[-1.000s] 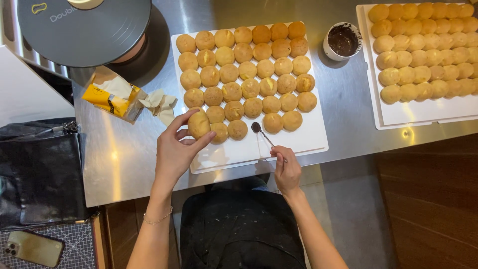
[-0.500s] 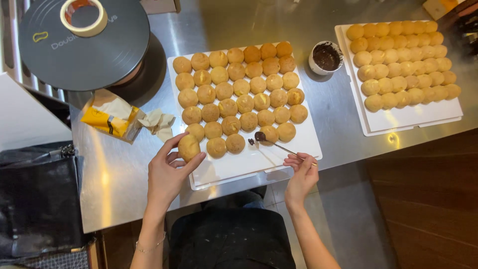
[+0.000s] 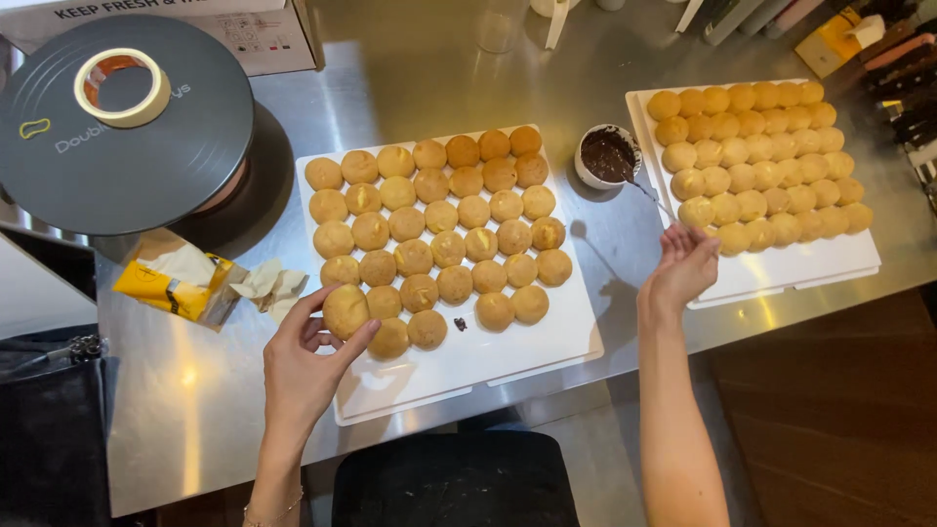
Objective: Arranging cream puffs on a tray and filling them with chocolate sauce using a spoon.
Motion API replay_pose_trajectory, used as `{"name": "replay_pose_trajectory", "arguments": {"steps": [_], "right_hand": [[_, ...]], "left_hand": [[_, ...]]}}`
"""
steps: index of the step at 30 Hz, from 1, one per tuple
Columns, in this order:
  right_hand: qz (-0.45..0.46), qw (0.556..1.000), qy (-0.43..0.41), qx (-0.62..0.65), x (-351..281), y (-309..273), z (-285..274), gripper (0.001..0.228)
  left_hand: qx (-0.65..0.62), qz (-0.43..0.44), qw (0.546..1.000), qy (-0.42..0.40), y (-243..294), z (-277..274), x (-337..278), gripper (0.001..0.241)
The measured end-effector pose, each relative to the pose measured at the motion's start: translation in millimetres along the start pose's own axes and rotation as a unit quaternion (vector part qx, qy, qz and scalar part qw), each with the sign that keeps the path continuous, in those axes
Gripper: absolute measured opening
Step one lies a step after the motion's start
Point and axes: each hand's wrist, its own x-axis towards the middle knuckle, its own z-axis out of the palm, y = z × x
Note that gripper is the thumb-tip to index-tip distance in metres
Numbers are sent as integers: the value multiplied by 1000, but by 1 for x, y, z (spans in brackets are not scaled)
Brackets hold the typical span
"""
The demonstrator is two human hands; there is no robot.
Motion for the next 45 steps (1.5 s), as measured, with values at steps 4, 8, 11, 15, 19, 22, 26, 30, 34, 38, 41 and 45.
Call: {"name": "replay_pose_trajectory", "arguments": {"steps": [4,8,11,15,19,22,26,30,34,38,41,45], "right_hand": [[-122,964,-114,-205,90,28,20,39],[-48,952,-196,-231,102,38,13,38],[113,953,-96,-264,65,33,1,32],[-6,917,-164,-363,-5,35,43,35],[-252,652,-450,-556,-25,49,150,55],[-296,574,-467,-603,-16,102,177,67],[-287,445,-482,-698,-13,156,179,75],[-288,414,-448,-739,-21,165,185,78],[-297,407,-443,-741,-24,159,192,84],[-268,430,-437,-743,-14,147,190,78],[-324,485,-444,-680,-6,117,201,92],[-163,619,-411,-649,14,59,208,84]], "left_hand": [[-43,23,998,36,15,43,9,59],[-109,43,991,68,28,86,19,58],[-79,-79,989,93,47,111,21,58],[-174,-82,974,123,33,137,29,58],[-269,-46,954,122,21,148,35,54],[-249,-95,955,132,24,149,43,47],[-294,-45,948,112,24,150,64,47],[-252,-18,963,93,39,147,83,50],[-186,19,980,59,60,148,105,54],[-157,-13,986,48,73,162,137,55],[-44,-14,997,55,63,184,167,60],[116,155,980,46,31,231,203,66]]}}
